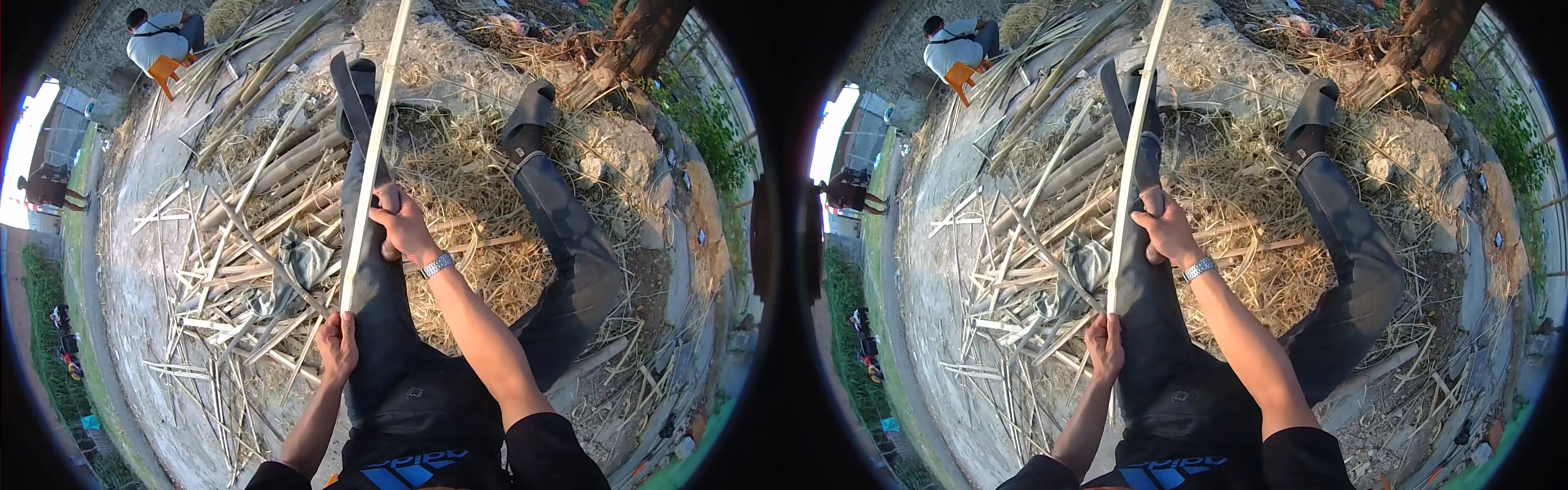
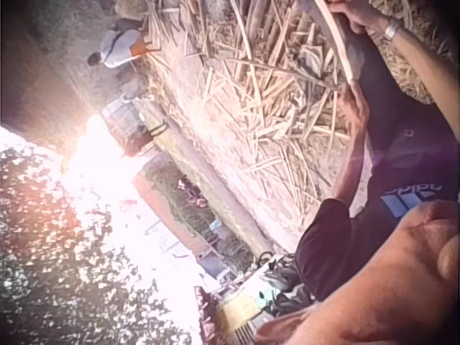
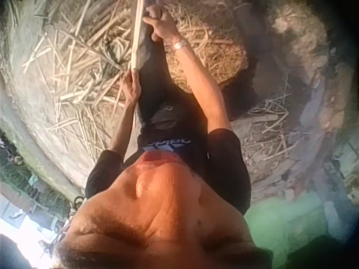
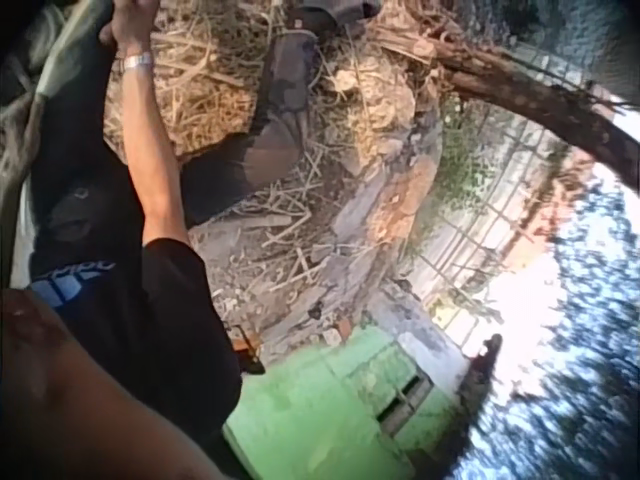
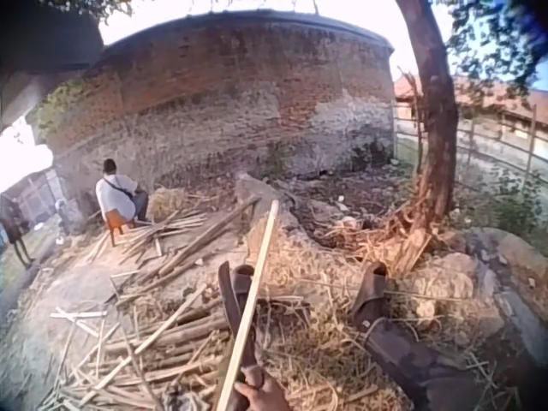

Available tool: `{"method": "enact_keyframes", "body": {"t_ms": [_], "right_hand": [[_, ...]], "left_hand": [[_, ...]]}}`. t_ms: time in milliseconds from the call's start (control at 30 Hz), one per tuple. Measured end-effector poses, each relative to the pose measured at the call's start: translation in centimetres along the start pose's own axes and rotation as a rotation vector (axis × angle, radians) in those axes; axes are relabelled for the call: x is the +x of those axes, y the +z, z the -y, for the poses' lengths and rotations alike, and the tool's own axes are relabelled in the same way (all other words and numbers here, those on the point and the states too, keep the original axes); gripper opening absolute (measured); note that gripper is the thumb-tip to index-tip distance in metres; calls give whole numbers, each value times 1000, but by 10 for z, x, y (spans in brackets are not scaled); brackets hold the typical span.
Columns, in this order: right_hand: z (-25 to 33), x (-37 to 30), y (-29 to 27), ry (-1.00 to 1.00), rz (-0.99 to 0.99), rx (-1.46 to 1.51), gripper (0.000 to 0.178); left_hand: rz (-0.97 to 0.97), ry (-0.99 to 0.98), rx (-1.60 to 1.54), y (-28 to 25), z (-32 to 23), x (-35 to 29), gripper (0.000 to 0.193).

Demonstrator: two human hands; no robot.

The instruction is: The person shaves a long strip of bamboo with a machete to smooth the surface while sitting on the ground.

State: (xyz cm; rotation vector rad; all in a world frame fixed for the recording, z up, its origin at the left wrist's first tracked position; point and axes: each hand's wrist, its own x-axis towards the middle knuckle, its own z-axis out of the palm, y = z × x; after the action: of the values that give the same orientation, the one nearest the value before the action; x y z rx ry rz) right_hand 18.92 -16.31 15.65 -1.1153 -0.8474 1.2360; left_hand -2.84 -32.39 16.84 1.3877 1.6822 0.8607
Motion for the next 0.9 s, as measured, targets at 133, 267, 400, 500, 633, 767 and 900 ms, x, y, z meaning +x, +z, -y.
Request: {"method": "enact_keyframes", "body": {"t_ms": [133, 267, 400, 500, 633, 767, 900], "right_hand": [[-4, -29, 3, 80, -4, -75, 35], [-6, -64, 10, -96, 45, 10, 30], [6, -43, 22, -7, 42, 260, 30], [11, -34, 21, 79, 46, 273, 29], [18, -75, 5, 175, 71, 285, 15], [18, -64, 16, 81, 15, 288, 22], [17, -47, 1, 97, 93, 311, 22]], "left_hand": [[-2, -3, -39, -12, 11, 2, 47], [-8, -9, -81, -14, -2, 3, 49], [5, -1, -138, -14, 3, 5, 47], [2, -16, -191, -17, 6, 2, 46], [-37, 2, -179, -34, 20, -9, 46], [-53, -16, -115, -44, 43, -27, 46], [3, -3, -60, -61, 58, -49, 46]]}}
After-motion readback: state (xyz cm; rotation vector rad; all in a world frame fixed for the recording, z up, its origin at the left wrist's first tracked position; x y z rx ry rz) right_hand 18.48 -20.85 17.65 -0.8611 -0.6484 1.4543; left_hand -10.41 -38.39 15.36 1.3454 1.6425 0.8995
